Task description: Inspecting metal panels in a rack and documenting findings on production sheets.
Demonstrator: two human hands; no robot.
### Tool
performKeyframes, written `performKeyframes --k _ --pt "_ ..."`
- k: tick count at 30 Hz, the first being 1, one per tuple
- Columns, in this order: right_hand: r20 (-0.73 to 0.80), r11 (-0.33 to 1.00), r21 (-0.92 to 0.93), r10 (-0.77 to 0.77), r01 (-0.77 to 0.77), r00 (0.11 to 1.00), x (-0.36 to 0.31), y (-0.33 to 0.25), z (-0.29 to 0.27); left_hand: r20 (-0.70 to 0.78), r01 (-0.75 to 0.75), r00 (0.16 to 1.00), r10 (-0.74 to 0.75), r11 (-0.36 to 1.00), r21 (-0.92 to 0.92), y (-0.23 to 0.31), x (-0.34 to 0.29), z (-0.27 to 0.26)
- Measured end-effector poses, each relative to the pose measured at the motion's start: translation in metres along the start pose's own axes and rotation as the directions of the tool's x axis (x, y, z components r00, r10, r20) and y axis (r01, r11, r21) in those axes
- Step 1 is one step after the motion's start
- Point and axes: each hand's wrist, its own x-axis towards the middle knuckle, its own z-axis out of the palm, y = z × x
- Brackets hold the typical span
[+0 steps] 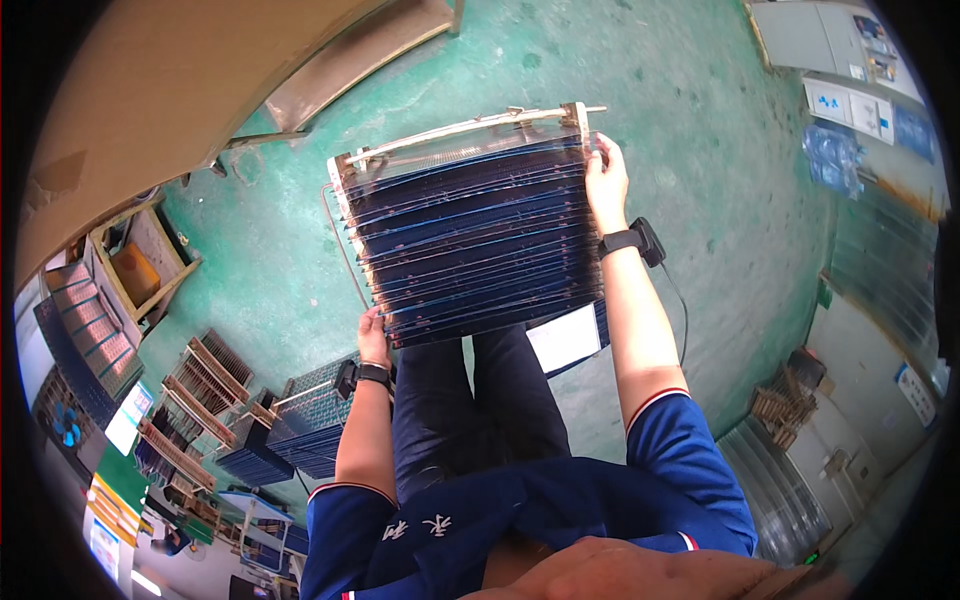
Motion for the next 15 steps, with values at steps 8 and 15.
performKeyframes --k 8,15 --pt "-0.090 0.934 -0.130 -0.345 0.332 0.934 0.001 -0.012 -0.012 -0.089 -0.022 0.996 0.032 0.992 0.121 0.007 0.001 0.002" --pt "-0.163 0.904 0.363 0.299 -0.225 0.940 -0.053 0.094 -0.067 -0.174 -0.101 0.977 0.126 0.984 0.146 0.035 0.033 0.009"
